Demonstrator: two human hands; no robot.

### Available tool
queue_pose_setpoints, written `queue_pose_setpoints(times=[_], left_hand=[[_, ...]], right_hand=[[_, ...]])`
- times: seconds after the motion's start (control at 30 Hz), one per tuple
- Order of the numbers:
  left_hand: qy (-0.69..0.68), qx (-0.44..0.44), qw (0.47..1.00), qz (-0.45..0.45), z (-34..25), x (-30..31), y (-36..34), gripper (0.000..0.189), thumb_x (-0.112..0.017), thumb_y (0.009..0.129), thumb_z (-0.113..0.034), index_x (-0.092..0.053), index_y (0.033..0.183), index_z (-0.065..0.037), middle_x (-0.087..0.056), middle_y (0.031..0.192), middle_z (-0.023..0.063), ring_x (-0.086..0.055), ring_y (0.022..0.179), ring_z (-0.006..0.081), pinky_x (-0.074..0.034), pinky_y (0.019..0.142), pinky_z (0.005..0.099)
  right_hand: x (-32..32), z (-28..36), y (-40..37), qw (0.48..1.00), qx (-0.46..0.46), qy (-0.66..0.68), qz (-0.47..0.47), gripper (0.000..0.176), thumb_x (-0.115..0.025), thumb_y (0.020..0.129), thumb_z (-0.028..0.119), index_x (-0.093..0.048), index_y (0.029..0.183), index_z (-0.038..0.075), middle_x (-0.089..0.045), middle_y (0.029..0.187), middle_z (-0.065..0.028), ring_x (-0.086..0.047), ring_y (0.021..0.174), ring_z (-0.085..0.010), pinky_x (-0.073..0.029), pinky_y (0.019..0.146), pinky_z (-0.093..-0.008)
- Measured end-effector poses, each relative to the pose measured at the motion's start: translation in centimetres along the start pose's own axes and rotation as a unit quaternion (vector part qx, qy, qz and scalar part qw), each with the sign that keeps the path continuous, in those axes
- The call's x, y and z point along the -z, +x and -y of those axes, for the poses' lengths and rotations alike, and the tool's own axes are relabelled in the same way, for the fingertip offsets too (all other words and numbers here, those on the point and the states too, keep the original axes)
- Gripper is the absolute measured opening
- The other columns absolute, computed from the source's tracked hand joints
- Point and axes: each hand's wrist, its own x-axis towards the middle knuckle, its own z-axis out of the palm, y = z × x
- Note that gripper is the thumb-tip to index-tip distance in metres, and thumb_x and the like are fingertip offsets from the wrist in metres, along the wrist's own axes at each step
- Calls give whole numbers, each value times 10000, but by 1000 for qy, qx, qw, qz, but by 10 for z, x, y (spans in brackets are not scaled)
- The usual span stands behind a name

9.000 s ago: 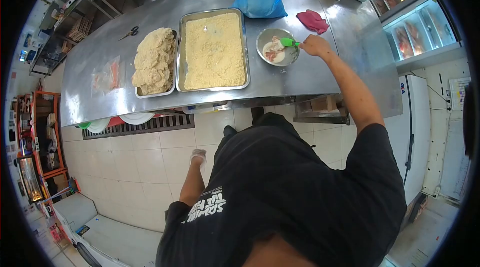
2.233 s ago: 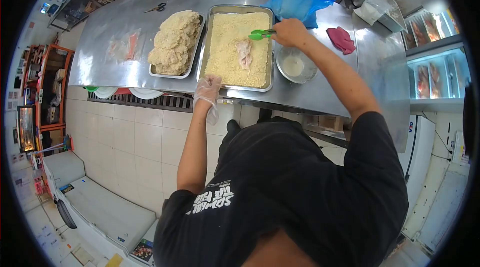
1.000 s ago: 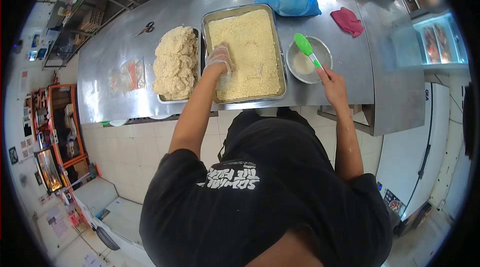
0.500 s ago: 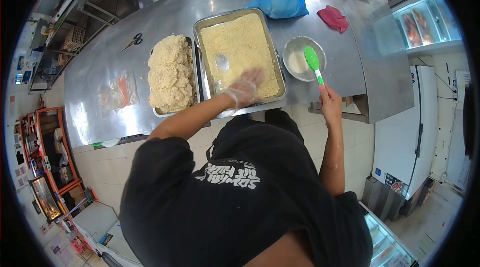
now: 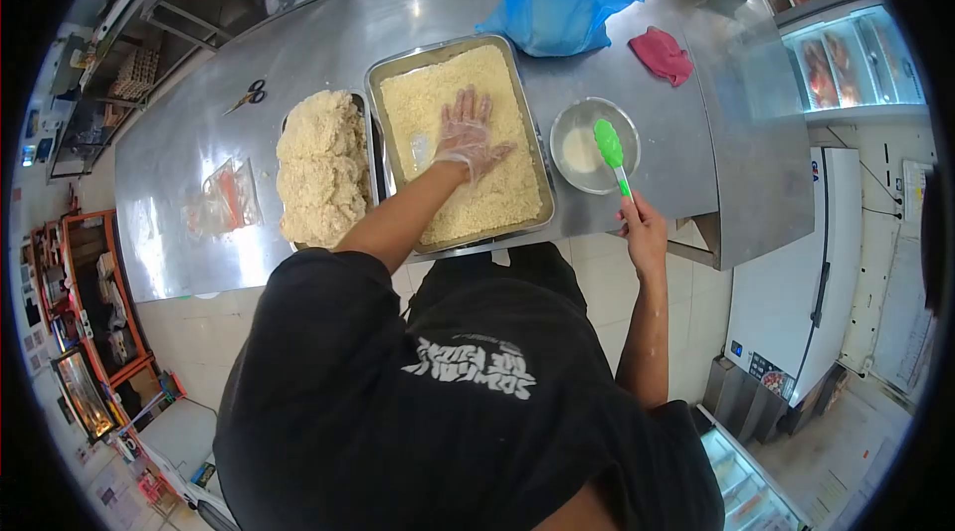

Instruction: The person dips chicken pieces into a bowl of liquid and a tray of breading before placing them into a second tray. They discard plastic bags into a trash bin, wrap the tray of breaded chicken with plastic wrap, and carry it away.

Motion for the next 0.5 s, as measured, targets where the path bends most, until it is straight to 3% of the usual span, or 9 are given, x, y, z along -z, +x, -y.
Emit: queue_pose_setpoints(times=[0.1, 0.33, 0.4, 0.43, 0.5], left_hand=[[-1, -3, 1000, 7, -1, 5, -3, 874, -398, 859, -594, -106, 1442, -12, -23, 1502, 220, -5, 1400, 341, -43, 1117, 484], [20, 62, 998, -25, -3, -5, 49, 881, -364, 863, -607, -97, 1436, 7, -5, 1509, 197, 14, 1404, 319, -44, 1120, 473], [-4, 70, 993, -98, -2, -17, 39, 846, -360, 870, -586, -167, 1419, 28, -37, 1507, 190, 5, 1403, 312, -29, 1120, 470], [-2, 71, 993, -94, 0, -18, 38, 846, -360, 870, -586, -167, 1419, 28, -37, 1507, 190, 5, 1403, 312, -29, 1120, 470], [-76, 136, 985, -68, 4, -18, 51, 798, -352, 879, -566, -251, 1395, 34, -71, 1503, 182, -9, 1399, 308, -12, 1120, 455]], right_hand=[[2, 5, 8, 1000, 6, 3, 2, 327, -561, 901, 274, -620, 1120, 39, -540, 666, 2, -451, 543, -65, -383, 495, -227], [6, -7, 45, 997, -28, -64, 15, 344, -560, 896, 282, -608, 1142, 46, -522, 672, -5, -460, 576, -88, -406, 543, -252], [13, -10, 44, 982, 14, -183, 37, 367, -567, 888, 297, -596, 1162, 55, -619, 763, -73, -581, 689, -174, -457, 653, -311], [13, -15, 42, 982, 12, -182, 40, 367, -567, 888, 297, -596, 1162, 55, -619, 763, -73, -581, 689, -174, -457, 653, -311], [13, -24, 54, 978, 68, -196, -10, 394, -582, 875, 314, -584, 1180, 65, -662, 968, -155, -631, 920, -273, -460, 796, -351]])
